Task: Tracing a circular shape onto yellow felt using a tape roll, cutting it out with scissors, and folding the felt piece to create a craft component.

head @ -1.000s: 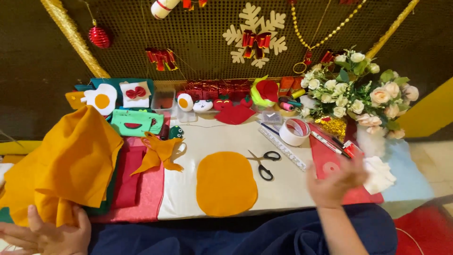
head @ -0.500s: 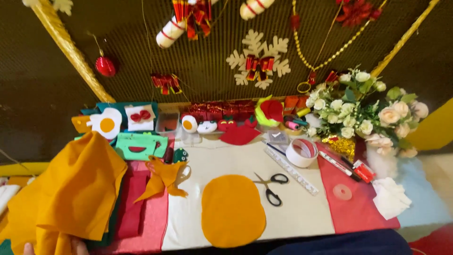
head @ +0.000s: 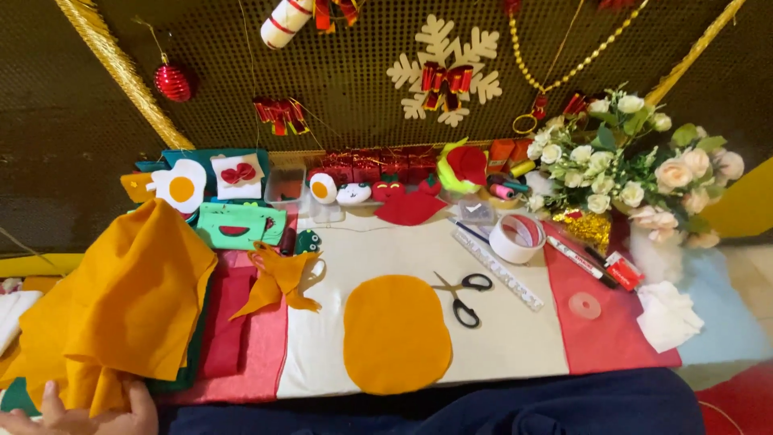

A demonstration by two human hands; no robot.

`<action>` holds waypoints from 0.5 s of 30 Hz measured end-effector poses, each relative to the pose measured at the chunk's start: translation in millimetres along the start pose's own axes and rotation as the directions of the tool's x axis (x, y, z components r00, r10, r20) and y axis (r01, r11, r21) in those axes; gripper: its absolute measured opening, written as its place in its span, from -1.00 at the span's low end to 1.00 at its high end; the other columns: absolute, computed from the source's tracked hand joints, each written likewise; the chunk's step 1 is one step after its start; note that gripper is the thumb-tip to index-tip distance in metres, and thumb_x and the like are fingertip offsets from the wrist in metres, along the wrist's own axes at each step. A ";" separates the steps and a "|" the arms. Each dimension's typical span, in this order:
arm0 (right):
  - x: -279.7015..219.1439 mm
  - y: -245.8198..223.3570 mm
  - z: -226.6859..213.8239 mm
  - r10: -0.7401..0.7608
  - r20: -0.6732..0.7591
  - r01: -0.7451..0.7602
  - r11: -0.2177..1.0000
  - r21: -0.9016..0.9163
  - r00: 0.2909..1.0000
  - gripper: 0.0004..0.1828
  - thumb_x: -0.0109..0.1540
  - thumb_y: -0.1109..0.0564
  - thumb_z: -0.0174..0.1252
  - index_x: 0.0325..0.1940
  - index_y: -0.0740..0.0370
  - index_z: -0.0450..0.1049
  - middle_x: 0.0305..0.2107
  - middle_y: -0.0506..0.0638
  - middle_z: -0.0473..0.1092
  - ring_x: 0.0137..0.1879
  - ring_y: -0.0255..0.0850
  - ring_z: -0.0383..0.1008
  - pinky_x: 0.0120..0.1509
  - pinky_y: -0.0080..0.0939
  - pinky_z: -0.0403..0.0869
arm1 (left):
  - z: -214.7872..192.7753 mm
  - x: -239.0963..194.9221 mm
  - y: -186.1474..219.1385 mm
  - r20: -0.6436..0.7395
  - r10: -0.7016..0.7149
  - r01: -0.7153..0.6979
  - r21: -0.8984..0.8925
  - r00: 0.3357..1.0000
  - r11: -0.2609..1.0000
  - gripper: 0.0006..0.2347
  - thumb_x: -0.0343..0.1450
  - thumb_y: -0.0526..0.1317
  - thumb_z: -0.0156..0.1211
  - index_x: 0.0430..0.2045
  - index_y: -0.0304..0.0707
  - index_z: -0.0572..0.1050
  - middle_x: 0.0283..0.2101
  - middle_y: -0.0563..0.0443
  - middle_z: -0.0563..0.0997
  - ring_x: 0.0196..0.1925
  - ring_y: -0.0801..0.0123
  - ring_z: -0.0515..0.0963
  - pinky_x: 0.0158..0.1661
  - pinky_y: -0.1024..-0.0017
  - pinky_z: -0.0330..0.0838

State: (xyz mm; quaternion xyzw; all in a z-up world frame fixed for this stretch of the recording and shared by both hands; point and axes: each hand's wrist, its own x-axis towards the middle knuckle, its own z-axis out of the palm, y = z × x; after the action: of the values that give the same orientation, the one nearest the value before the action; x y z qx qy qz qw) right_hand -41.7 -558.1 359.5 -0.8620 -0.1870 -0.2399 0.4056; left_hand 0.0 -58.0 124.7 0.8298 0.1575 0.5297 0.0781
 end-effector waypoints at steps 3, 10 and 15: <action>-2.0 242.5 133.9 0.079 0.043 -0.081 0.996 0.026 0.996 -0.90 0.08 0.08 0.28 -0.44 0.05 0.48 -0.45 -0.17 0.40 -0.32 -0.31 0.32 -0.17 -0.31 0.29 | -0.8 1.7 16.1 0.112 -0.306 0.325 -0.245 0.945 0.913 -0.05 0.37 -0.57 0.34 0.51 -0.24 -0.33 0.56 -0.46 -0.13 0.59 -0.58 0.42 0.49 -0.13 0.34; -3.8 323.4 66.5 0.221 0.155 -0.235 0.969 0.079 0.963 -0.91 0.10 0.09 0.26 -0.34 0.06 0.53 -0.34 -0.17 0.46 -0.21 -0.32 0.38 -0.05 -0.31 0.31 | -23.2 14.5 41.9 0.079 -0.031 0.029 0.016 0.996 0.999 -0.46 0.58 -0.34 0.47 0.26 -0.93 0.28 0.49 -0.50 -0.09 0.47 -0.78 0.25 0.40 -0.47 0.25; 8.6 357.4 -1.0 0.301 0.241 -0.333 0.937 0.107 0.923 -0.87 0.11 0.09 0.25 -0.26 0.07 0.56 -0.26 -0.17 0.50 -0.13 -0.33 0.42 0.03 -0.32 0.32 | -31.7 17.9 39.5 0.129 0.028 -0.023 -0.039 0.991 0.999 -0.43 0.48 -0.34 0.40 0.25 -0.64 0.15 0.51 -0.55 -0.16 0.45 -0.81 0.19 0.49 -0.45 0.14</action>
State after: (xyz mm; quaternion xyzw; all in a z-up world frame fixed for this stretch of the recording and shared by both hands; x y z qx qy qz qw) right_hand 149.8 -772.6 147.0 -0.8701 -0.1058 -0.0591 0.4778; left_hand -14.6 -90.1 165.1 0.8626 0.1315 0.4788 0.0971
